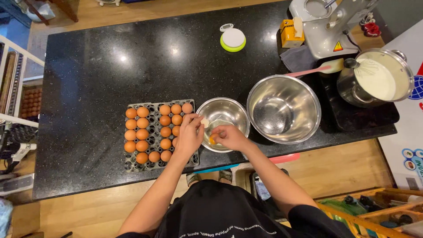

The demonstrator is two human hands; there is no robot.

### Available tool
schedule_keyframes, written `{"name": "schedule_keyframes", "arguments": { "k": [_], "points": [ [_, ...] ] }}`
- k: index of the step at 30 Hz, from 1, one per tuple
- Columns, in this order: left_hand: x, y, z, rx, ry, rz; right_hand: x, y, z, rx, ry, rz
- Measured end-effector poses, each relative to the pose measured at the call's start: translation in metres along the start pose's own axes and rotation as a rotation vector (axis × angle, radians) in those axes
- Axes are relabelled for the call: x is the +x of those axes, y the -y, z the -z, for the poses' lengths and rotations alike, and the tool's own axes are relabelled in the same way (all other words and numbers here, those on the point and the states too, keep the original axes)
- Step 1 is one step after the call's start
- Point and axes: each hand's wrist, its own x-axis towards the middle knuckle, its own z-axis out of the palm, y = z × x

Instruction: Cracking eggs and separating the yolks from the whites into separate bowls

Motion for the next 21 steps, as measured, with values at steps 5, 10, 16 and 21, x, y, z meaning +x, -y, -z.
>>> {"name": "schedule_keyframes", "arguments": {
  "k": [5, 10, 16, 21],
  "points": [
    [-0.002, -0.002, 0.001, 0.004, -0.003, 0.014, 0.011, -0.017, -0.011, 0.017, 0.062, 0.001],
    [-0.002, 0.005, -0.003, 0.021, -0.022, 0.020, 0.008, -0.008, -0.011, 0.193, 0.075, -0.092],
    [0.001, 0.011, -0.005, 0.013, -0.023, 0.036, -0.002, 0.028, 0.018, 0.319, 0.149, -0.105],
    [0.005, 0.022, -0.016, 0.002, -0.076, 0.008, -0.023, 0.061, 0.078, 0.460, -0.063, -0.031]
  ]
}}
